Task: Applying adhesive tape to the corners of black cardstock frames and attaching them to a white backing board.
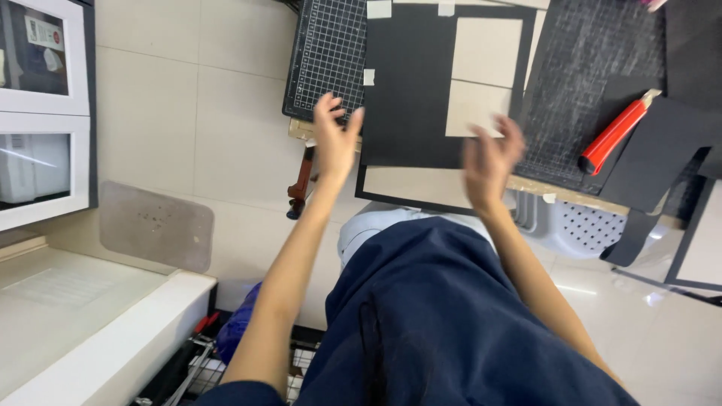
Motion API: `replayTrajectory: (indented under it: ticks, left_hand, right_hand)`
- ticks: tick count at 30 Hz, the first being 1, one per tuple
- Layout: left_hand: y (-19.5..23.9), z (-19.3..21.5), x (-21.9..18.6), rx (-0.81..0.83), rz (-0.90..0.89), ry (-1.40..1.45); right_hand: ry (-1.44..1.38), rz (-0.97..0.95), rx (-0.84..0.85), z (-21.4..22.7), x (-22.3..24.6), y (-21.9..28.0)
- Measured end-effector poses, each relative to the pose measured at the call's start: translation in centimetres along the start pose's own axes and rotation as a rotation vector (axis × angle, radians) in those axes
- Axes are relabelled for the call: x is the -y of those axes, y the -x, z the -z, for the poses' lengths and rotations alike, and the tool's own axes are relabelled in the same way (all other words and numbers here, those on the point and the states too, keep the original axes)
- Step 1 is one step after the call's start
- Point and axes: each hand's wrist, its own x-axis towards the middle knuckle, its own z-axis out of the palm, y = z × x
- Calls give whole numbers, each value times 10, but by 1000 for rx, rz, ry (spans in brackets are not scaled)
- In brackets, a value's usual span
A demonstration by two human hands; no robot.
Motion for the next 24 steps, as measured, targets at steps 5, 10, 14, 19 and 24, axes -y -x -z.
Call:
replayTrajectory:
  ticks: [5, 10, 14, 19, 24]
  left_hand:
    - [-33, -56, -6, -63, 165, -387]
    - [-41, -65, 16, -51, 127, -250]
    - [-25, -46, -35, -45, -9, 78]
    - [2, -19, -112, 82, 56, 317]
    - [25, 3, -168, 131, 20, 401]
  right_hand:
    - [-236, 7, 325, -55, 30, -34]
    - [-310, -168, 366, -52, 52, -29]
    - [-353, -85, 336, -36, 76, -46]
    - [-459, 13, 190, -16, 101, -85]
    - [-559, 28, 126, 18, 128, -99]
